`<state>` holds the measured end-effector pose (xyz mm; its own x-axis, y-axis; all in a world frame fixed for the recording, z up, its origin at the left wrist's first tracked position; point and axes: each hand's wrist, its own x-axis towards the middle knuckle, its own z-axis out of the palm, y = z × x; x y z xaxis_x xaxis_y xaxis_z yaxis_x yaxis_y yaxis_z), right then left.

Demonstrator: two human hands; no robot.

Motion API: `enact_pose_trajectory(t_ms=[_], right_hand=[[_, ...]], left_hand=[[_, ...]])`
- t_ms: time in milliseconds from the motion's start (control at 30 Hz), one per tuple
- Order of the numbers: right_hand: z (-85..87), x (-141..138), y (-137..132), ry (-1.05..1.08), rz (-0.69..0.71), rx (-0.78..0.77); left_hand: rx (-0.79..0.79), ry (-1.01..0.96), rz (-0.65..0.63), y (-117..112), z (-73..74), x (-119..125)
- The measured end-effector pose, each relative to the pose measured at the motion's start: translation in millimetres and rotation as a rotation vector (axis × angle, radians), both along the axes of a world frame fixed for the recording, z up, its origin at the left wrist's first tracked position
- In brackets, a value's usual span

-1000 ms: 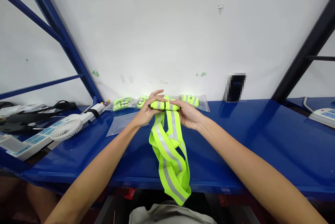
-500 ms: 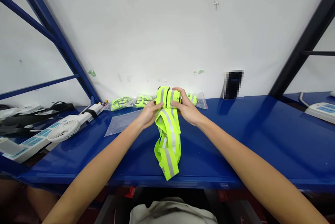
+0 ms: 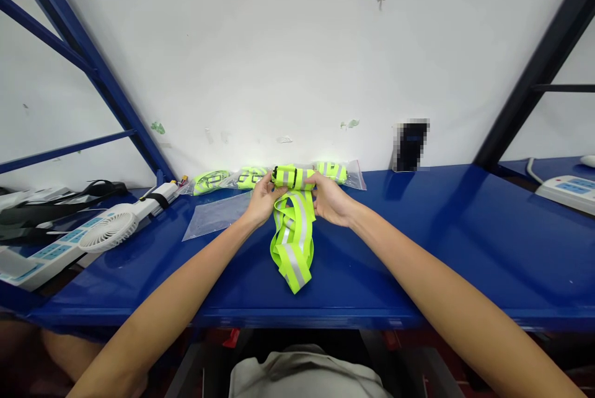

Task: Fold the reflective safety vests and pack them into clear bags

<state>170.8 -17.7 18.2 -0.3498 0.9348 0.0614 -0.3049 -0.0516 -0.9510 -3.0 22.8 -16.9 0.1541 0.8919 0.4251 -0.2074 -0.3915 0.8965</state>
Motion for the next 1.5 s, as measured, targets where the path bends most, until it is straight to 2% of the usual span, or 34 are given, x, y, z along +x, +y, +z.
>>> enact_pose_trajectory(t_ms=[100, 200, 300, 467, 567, 667, 767, 933, 1033, 1133, 1300, 1367, 1500], right_hand=[[2.1, 3.4, 1.5, -0.026, 0.089, -0.178], [1.6, 0.0, 2.9, 0.065, -0.040, -0.142], [0.0, -5.6, 3.0, 0.160, -0.120, -0.154], [-2.3, -8.4, 2.1, 0.180, -0.205, -0.136], [-4.4, -6.7, 3.8, 0.172, -0.280, -0.107], [-5.6, -4.5, 6.4, 0.181, -0.331, -0.073], [-5.6, -3.4, 7.4, 0.197, -0.353, -0.055], [-6.8, -5.5, 7.0, 0.224, -0.353, -0.050], [-9.0, -6.4, 8.4, 0.252, -0.352, -0.057], [-10.7, -7.2, 9.0, 0.229, -0.362, -0.033], [-11.2, -17.9, 0.5, 0.232, -0.459, 0.006], [-11.7, -23.6, -4.3, 0.227, -0.493, 0.029], [-11.5, -28.3, -9.6, 0.253, -0.447, 0.083]], left_hand=[[0.107, 0.075, 0.047, 4.1, -2.8, -3.5], [0.184, 0.158, 0.084, 7.6, -4.1, -6.6], [0.123, 0.129, 0.093, 5.8, -1.5, -6.0], [-0.146, -0.116, -0.136, -6.0, 5.8, 2.6], [-0.222, -0.170, -0.166, -11.1, 5.8, 7.1], [-0.195, -0.143, -0.189, -13.6, 3.1, 7.3], [-0.056, -0.040, -0.218, -15.7, 1.0, 5.5], [0.151, 0.090, -0.046, -17.2, 0.3, 5.7], [0.200, 0.086, 0.032, -17.4, 1.0, 5.9], [0.227, 0.167, 0.074, -20.7, 3.9, 6.1], [0.163, 0.162, -0.018, -34.4, 10.1, 15.0], [0.118, 0.143, -0.017, -38.1, 10.5, 20.3], [0.013, 0.079, 0.004, -36.6, 7.8, 25.3]])
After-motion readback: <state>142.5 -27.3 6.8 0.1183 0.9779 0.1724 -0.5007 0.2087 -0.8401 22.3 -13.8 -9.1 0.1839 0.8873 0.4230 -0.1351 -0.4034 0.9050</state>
